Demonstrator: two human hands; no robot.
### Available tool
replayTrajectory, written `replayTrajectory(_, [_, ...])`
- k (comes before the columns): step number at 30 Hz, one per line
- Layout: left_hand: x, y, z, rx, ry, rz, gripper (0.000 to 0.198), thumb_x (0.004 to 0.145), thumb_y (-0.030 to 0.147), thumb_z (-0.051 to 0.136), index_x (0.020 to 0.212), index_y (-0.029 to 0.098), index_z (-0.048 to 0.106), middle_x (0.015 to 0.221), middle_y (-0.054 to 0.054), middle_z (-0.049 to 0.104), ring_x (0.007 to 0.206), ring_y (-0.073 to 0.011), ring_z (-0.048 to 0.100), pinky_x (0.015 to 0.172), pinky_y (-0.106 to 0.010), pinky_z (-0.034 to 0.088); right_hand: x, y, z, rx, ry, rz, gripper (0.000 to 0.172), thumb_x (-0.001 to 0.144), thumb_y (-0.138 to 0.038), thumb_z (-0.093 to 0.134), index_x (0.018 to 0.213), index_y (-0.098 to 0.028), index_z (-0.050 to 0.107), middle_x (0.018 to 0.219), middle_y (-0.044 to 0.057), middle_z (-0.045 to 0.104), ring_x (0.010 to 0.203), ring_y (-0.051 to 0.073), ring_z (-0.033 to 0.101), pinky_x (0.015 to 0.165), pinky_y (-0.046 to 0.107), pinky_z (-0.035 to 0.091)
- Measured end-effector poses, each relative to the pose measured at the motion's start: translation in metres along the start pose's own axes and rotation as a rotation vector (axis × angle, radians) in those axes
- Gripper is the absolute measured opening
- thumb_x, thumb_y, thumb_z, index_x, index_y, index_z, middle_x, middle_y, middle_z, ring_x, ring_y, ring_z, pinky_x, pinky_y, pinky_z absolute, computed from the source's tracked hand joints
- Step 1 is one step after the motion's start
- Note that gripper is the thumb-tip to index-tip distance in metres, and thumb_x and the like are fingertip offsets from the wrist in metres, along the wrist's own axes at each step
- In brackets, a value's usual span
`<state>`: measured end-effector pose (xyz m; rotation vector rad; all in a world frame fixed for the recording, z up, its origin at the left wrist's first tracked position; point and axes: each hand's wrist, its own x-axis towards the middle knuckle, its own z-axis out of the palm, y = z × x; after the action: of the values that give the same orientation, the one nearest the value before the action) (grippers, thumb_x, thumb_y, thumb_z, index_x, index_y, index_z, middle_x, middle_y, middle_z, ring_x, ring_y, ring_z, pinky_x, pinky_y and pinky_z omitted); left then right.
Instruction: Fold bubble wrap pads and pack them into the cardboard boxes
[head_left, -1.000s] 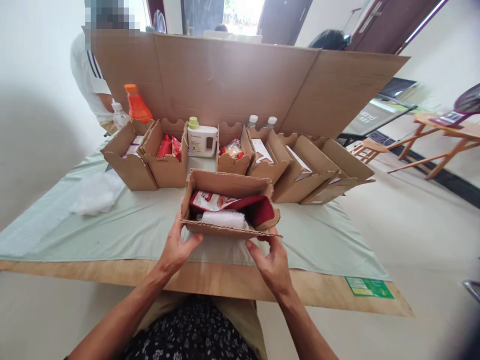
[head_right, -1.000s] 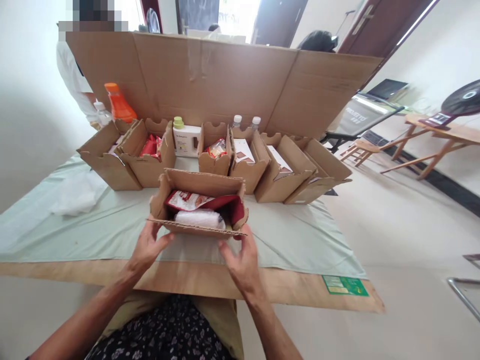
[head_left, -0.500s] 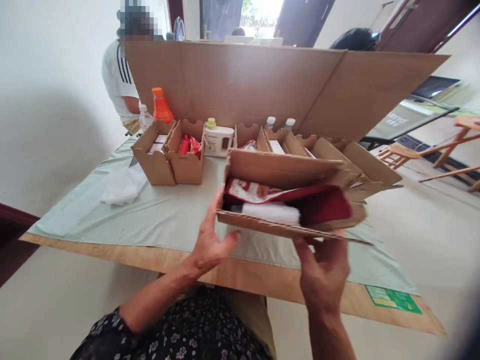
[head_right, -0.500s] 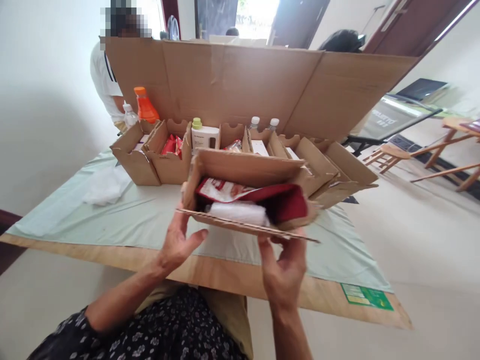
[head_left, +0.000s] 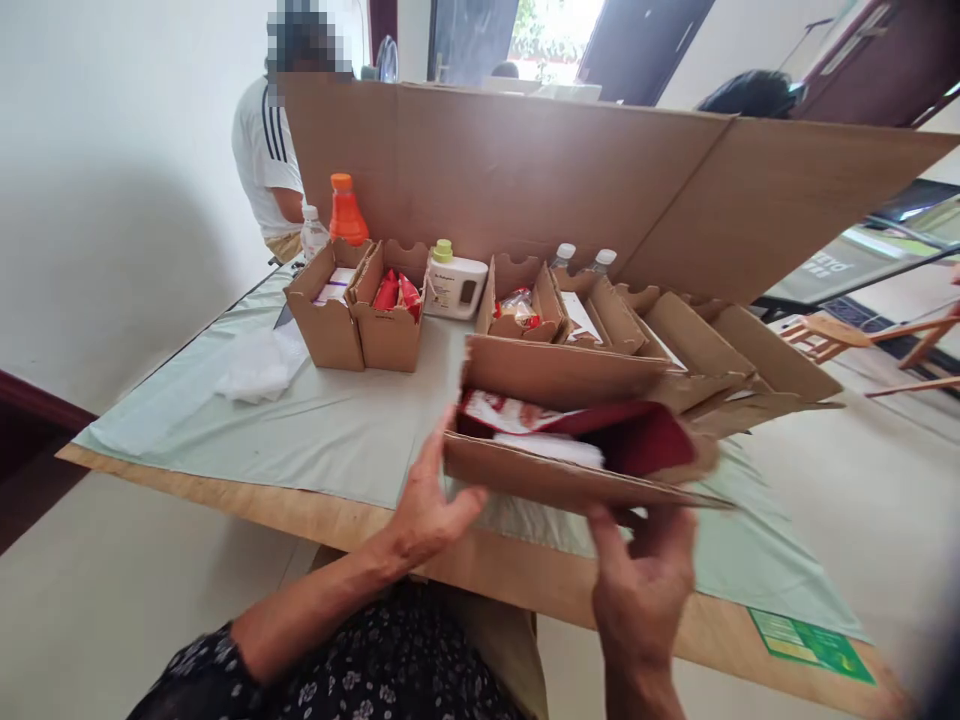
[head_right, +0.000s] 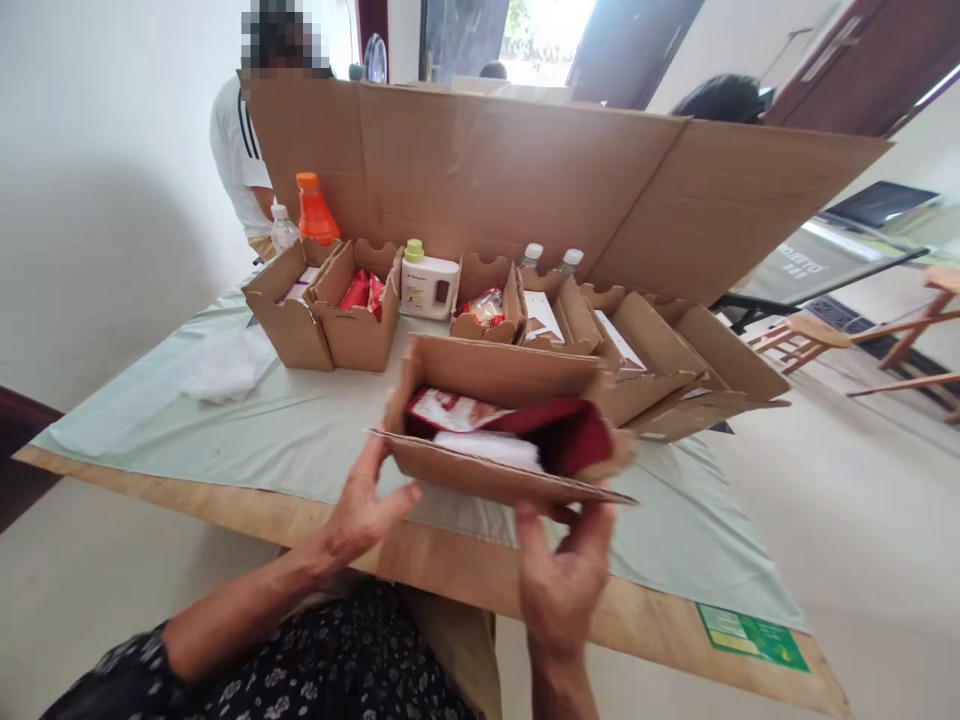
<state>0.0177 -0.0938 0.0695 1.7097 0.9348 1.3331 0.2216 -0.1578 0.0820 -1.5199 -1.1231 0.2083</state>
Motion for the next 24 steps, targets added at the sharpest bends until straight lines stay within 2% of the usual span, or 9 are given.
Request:
replayTrajectory(3, [-0.006,-0.003,-0.037,0.08,0.16,-0.053,0.064,0.092,0.03,0.064,0.151,0.021,0.043,0.143,-0.014,0.06,0.14,-0.0334,0.053,0.118,-0.053,0.044,-0.01,-0.009,0.031,0.085,-0.181,0.062,0.044,0.091,-0.044,0.067,0.13,-0.028,0.055,0.117,0.009,0.063,0.093,0.023,0.062,0.086,0.044,0.057])
replayTrajectory(6, [-0.012,0.002,-0.057,0.205,0.287,0.007,0.073,0.091,0.027,0.065,0.158,0.024,0.035,0.156,-0.014,0.049,0.149,-0.0342,0.042,0.122,-0.055,0.038,-0.004,-0.015,0.053,0.172,-0.271,0.012,0.044,0.093,-0.046,0.064,0.132,-0.028,0.053,0.123,0.01,0.063,0.096,0.023,0.064,0.084,0.041,0.059])
replayTrajectory(10, [-0.039,0.001,-0.042,0.292,0.234,0.04,0.089,0.089,0.021,0.064,0.165,0.027,0.019,0.168,-0.013,0.034,0.154,-0.0332,0.034,0.127,-0.054,0.033,0.011,0.0,0.054,0.159,-0.239,-0.062,0.048,0.099,-0.048,0.048,0.143,-0.027,0.046,0.132,0.013,0.061,0.115,0.027,0.064,0.091,0.043,0.058])
replayTrajectory(14, [-0.076,-0.005,-0.032,0.323,0.14,0.018,0.089,0.088,0.019,0.062,0.165,0.028,0.019,0.167,-0.013,0.035,0.154,-0.0343,0.037,0.125,-0.055,0.037,0.027,0.023,0.057,0.139,-0.246,-0.062,0.055,0.102,-0.051,0.033,0.15,-0.026,0.044,0.139,0.013,0.06,0.127,0.029,0.06,0.097,0.048,0.055])
replayTrajectory(18, [-0.094,-0.004,-0.038,0.328,0.085,0.042,0.081,0.087,0.016,0.061,0.162,0.028,0.031,0.167,-0.014,0.035,0.153,-0.0364,0.037,0.122,-0.058,0.04,0.056,0.031,0.087,0.142,-0.322,-0.011,0.06,0.098,-0.058,0.038,0.145,-0.023,0.049,0.14,0.013,0.062,0.127,0.028,0.06,0.099,0.047,0.055])
replayTrajectory(24, [-0.093,-0.005,-0.034,0.33,0.054,0.091,0.08,0.086,0.011,0.057,0.16,0.028,0.033,0.169,-0.015,0.03,0.155,-0.0357,0.035,0.12,-0.056,0.043,0.099,0.021,0.143,0.143,-0.466,-0.029,0.083,0.094,-0.075,0.032,0.151,-0.016,0.043,0.151,0.017,0.055,0.137,0.026,0.055,0.105,0.044,0.052])
